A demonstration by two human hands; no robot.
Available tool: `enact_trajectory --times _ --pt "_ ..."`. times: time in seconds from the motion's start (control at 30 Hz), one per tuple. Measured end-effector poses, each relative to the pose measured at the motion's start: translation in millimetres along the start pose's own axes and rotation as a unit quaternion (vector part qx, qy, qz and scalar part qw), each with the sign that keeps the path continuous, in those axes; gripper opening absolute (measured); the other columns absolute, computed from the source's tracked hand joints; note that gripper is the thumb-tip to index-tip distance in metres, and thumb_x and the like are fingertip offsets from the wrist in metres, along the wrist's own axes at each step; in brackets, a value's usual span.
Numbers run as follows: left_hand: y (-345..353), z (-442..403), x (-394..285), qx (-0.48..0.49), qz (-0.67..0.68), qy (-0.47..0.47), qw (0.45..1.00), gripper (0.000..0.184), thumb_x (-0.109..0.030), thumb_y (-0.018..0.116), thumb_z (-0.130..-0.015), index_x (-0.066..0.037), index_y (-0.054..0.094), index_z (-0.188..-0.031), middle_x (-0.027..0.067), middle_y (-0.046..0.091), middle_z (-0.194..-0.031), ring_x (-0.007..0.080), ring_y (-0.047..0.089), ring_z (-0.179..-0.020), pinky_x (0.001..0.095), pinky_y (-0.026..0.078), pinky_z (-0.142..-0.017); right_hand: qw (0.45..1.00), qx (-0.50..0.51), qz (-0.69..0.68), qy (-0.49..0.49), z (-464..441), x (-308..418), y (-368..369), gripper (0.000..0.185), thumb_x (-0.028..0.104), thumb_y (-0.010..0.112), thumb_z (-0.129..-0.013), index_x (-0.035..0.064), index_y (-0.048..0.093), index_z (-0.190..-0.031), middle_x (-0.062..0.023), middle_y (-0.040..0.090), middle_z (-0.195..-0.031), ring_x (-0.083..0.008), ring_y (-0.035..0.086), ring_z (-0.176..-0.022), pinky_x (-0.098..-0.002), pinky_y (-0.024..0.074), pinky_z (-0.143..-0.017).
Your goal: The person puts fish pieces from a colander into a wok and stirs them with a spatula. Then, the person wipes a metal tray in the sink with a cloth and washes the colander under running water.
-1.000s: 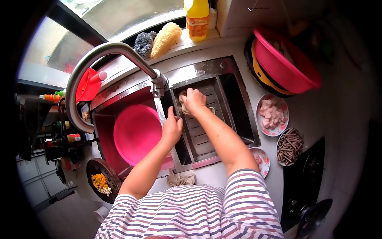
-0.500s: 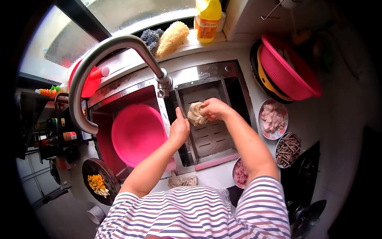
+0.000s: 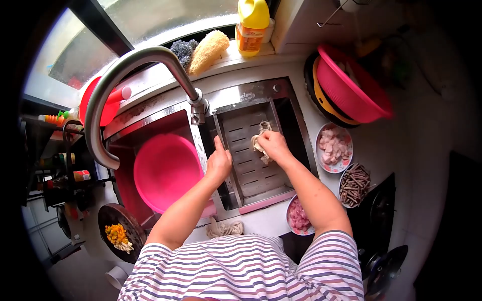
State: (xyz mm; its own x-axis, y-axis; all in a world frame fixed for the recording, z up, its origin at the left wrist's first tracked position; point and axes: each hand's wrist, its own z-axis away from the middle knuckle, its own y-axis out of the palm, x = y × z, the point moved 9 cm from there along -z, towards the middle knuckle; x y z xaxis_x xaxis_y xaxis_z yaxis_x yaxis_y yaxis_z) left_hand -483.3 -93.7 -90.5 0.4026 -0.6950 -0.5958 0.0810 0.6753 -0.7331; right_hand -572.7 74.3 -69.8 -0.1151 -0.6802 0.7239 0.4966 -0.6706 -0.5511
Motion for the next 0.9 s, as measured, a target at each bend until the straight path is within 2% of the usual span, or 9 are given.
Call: enact_trajectory --times 0.23,0.3,0.37,0.43,0.53,0.6,0.7,0.77,0.9 --pt "2.8 0.8 0.1 -0.006 -0.006 0.017 1.000 0.066 -0.020 0.041 -0.086 0.010 0.005 -0.132 0.0256 0.060 -0.073 0.0403 0.059 -0.064 0.0483 0.047 -0.061 0.899 0.014 -0.432 0.065 -76.7 -4.1 61.7 0.022 0.023 0.053 -0.084 0.0038 0.062 -0.084 -0.0050 0.062 -0.079 -0.0130 0.057 -0.063 -0.0276 0.0464 -0.056" --pt "1.9 0.1 -1.2 0.003 -0.015 0.006 1.000 0.067 -0.020 0.042 -0.086 0.010 0.005 -0.133 0.0258 0.060 -0.072 0.0405 0.059 -0.064 0.0484 0.047 -0.061 0.923 0.034 -0.338 0.184 -72.6 16.1 71.5 0.018 0.018 0.053 -0.083 0.0010 0.059 -0.084 -0.0074 0.060 -0.072 -0.0157 0.058 -0.056 -0.0308 0.0479 -0.046" --pt "2.7 2.3 0.6 0.019 -0.023 -0.008 1.000 0.067 -0.021 0.042 -0.086 0.009 0.005 -0.133 0.0259 0.060 -0.072 0.0408 0.058 -0.063 0.0485 0.047 -0.061 0.983 0.014 -0.121 0.135 -91.3 21.2 77.5 0.018 0.014 0.056 -0.075 -0.0013 0.060 -0.083 -0.0129 0.062 -0.073 -0.0232 0.062 -0.052 -0.0358 0.0502 -0.041" --pt "1.2 2.1 -2.3 0.014 -0.022 0.003 1.000 0.067 -0.021 0.042 -0.086 0.009 0.005 -0.133 0.0261 0.060 -0.073 0.0409 0.058 -0.064 0.0488 0.047 -0.061 0.984 0.001 -0.129 0.120 -107.4 15.0 86.9 0.011 0.005 0.057 -0.072 -0.0036 0.060 -0.078 -0.0147 0.062 -0.071 -0.0251 0.061 -0.047 -0.0346 0.0500 -0.038" --pt "-0.2 2.0 -4.2 0.023 -0.027 0.002 0.999 0.066 -0.022 0.042 -0.087 0.009 0.006 -0.133 0.0258 0.060 -0.073 0.0404 0.059 -0.064 0.0487 0.047 -0.061 0.988 0.048 -0.065 0.135 -96.6 29.3 81.7 0.016 0.009 0.061 -0.071 -0.0026 0.062 -0.081 -0.0175 0.063 -0.076 -0.0279 0.064 -0.059 -0.0364 0.0531 -0.049" --pt "2.1 2.0 -5.1 0.029 -0.032 0.003 0.999 0.067 -0.023 0.042 -0.087 0.008 0.005 -0.133 0.0256 0.060 -0.073 0.0403 0.059 -0.064 0.0487 0.047 -0.062 0.977 -0.002 0.211 0.019 -102.0 55.8 72.6 0.024 0.018 0.067 -0.071 -0.0004 0.064 -0.085 -0.0193 0.064 -0.084 -0.0305 0.064 -0.075 -0.0372 0.0532 -0.064" --pt "5.8 0.7 -2.9 0.047 -0.037 -0.004 0.998 0.068 -0.023 0.042 -0.087 0.007 0.003 -0.134 0.0251 0.060 -0.073 0.0405 0.059 -0.064 0.0487 0.047 -0.062 0.970 -0.052 0.218 0.092 -87.0 60.2 60.6 0.030 0.026 0.069 -0.070 0.0011 0.065 -0.086 -0.0191 0.064 -0.088 -0.0323 0.062 -0.085 -0.0363 0.0505 -0.074" --pt "5.5 1.2 -2.6 0.044 -0.030 -0.012 0.998 0.069 -0.024 0.041 -0.087 0.006 0.001 -0.135 0.0249 0.061 -0.073 0.0406 0.059 -0.064 0.0488 0.047 -0.062 0.963 -0.057 0.246 0.090 -84.5 69.2 59.0 0.028 0.027 0.067 -0.074 0.0023 0.066 -0.086 -0.0155 0.065 -0.086 -0.0264 0.064 -0.083 -0.0326 0.0509 -0.072" --pt "12.2 -0.3 0.8 0.052 -0.043 -0.030 0.997 0.069 -0.024 0.042 -0.087 0.006 0.002 -0.134 0.0271 0.059 -0.070 0.0424 0.058 -0.064 0.0497 0.046 -0.062 0.891 0.181 0.301 0.287 -97.6 32.6 91.5 0.016 0.023 0.063 -0.079 0.0090 0.069 -0.081 -0.0043 0.067 -0.085 -0.0120 0.063 -0.077 -0.0236 0.0498 -0.065"
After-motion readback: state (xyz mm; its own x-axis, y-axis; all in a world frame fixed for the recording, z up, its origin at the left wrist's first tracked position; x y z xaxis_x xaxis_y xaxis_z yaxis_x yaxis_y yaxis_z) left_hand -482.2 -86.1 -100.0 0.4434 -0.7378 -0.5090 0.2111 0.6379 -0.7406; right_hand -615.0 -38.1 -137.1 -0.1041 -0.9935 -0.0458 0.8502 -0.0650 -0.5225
